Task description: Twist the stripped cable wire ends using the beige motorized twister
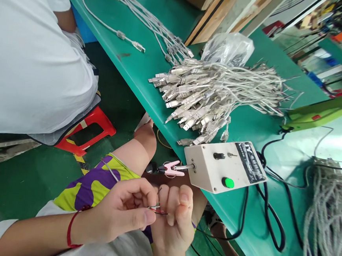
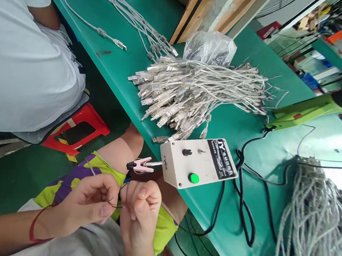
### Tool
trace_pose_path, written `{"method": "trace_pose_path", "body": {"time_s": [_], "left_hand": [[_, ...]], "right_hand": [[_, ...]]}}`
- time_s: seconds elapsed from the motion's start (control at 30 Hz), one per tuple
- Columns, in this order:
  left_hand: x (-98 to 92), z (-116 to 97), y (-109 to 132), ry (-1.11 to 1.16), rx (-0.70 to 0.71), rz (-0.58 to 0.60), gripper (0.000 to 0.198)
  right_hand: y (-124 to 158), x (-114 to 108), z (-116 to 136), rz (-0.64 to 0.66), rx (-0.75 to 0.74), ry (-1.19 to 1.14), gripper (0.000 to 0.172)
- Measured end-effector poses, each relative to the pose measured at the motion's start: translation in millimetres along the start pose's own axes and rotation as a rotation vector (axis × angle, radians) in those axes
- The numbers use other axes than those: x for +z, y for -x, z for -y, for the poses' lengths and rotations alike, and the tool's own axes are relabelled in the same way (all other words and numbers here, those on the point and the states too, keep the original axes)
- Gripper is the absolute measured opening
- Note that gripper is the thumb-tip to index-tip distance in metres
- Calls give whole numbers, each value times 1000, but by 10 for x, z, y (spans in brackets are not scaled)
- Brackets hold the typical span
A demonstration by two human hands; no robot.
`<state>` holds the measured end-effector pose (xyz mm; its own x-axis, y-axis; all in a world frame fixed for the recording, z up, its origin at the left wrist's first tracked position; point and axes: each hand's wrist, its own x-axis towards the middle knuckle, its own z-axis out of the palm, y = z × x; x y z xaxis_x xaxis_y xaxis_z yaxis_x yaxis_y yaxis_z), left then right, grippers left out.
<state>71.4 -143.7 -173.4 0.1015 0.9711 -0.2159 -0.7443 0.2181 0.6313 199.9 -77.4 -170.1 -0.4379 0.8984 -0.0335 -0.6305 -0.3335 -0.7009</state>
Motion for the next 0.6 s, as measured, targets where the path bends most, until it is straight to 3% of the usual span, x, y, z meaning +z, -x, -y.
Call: {"method": "trace_pose_path", "body": {"time_s": [0.13, 0.27, 0.6], "left_hand": [[-12, -18, -11, 23, 29, -11, 40], [-10, -35, -48, 26, 27, -13, 43], [2, 21, -15, 36, -8, -36, 47]], "right_hand": [[0, -53, -38, 46, 3, 130, 16], [7, -72, -99, 88, -12, 241, 9], [-62, 97, -60, -50, 5, 146, 28]]}}
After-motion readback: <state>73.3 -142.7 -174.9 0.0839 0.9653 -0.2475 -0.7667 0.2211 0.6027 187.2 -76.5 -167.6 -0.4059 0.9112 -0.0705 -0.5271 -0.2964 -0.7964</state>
